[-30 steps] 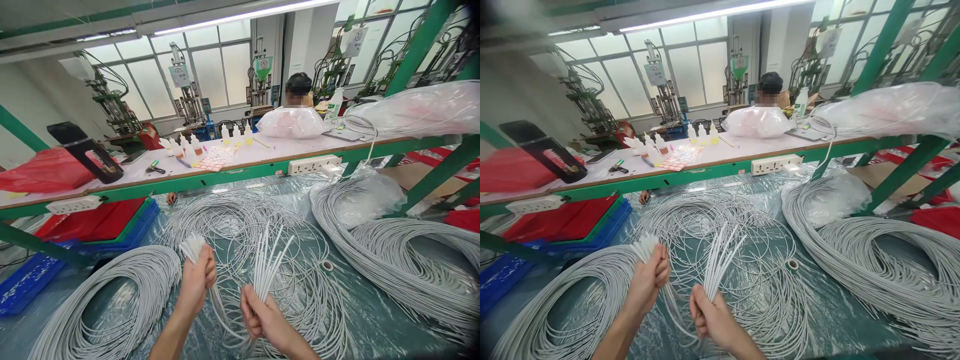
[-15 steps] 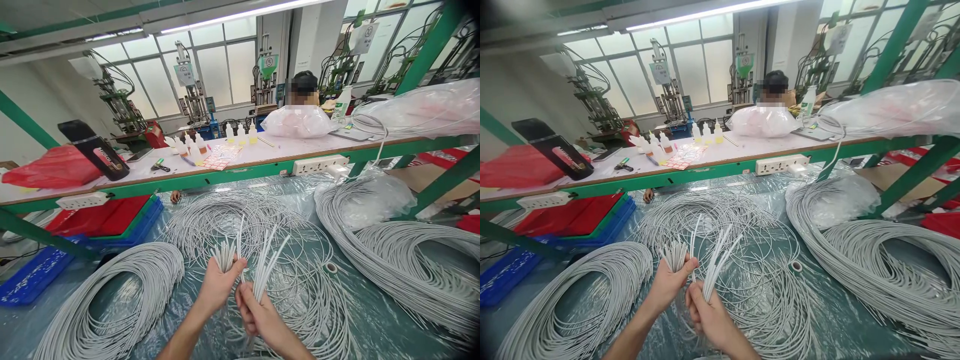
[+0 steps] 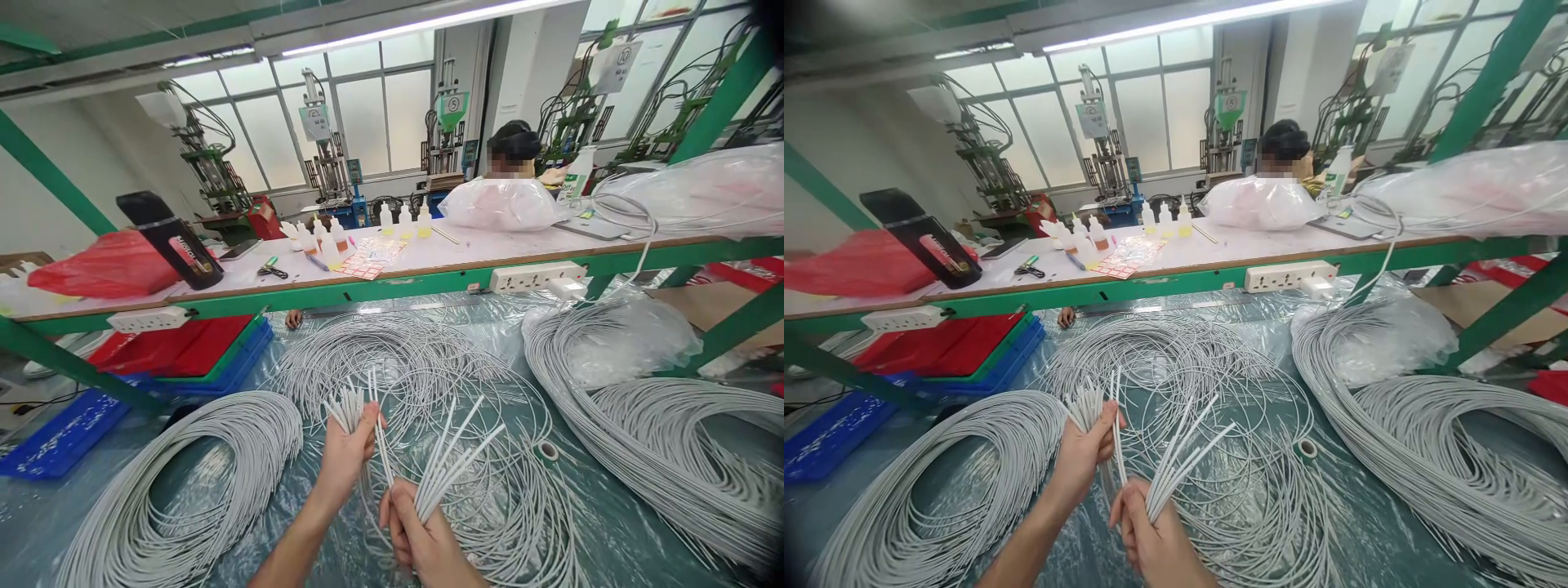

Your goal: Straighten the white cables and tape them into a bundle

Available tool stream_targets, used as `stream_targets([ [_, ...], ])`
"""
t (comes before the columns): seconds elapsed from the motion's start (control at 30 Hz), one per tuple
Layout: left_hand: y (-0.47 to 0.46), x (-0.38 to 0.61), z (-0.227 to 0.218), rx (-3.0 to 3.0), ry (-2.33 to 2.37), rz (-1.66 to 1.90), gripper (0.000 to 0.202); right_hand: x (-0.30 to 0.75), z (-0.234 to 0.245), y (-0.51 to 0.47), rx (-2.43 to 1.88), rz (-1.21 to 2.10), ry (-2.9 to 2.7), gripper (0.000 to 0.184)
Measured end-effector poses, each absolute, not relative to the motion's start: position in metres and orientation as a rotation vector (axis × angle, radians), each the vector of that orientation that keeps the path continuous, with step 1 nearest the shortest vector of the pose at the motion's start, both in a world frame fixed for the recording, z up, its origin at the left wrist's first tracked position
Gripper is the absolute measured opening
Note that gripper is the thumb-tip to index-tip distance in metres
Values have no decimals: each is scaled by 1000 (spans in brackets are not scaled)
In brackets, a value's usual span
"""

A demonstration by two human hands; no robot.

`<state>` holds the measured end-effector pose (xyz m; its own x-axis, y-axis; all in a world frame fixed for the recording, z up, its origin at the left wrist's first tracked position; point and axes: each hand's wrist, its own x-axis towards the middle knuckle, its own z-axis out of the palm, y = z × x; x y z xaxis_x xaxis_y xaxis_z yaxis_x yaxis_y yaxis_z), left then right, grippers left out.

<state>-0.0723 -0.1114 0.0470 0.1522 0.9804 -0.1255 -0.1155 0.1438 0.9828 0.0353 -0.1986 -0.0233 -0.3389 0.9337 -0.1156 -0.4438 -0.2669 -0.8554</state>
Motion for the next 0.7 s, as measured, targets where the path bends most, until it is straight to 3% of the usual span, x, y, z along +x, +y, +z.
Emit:
stream_targets([
  [0.5, -107, -78, 53, 1012, 1100, 1028, 45, 34, -31, -204, -903, 1629, -1302, 52],
  [0.7, -104, -74, 48, 924, 1020, 1116, 54, 24, -40, -207, -986, 1556, -1400, 53],
])
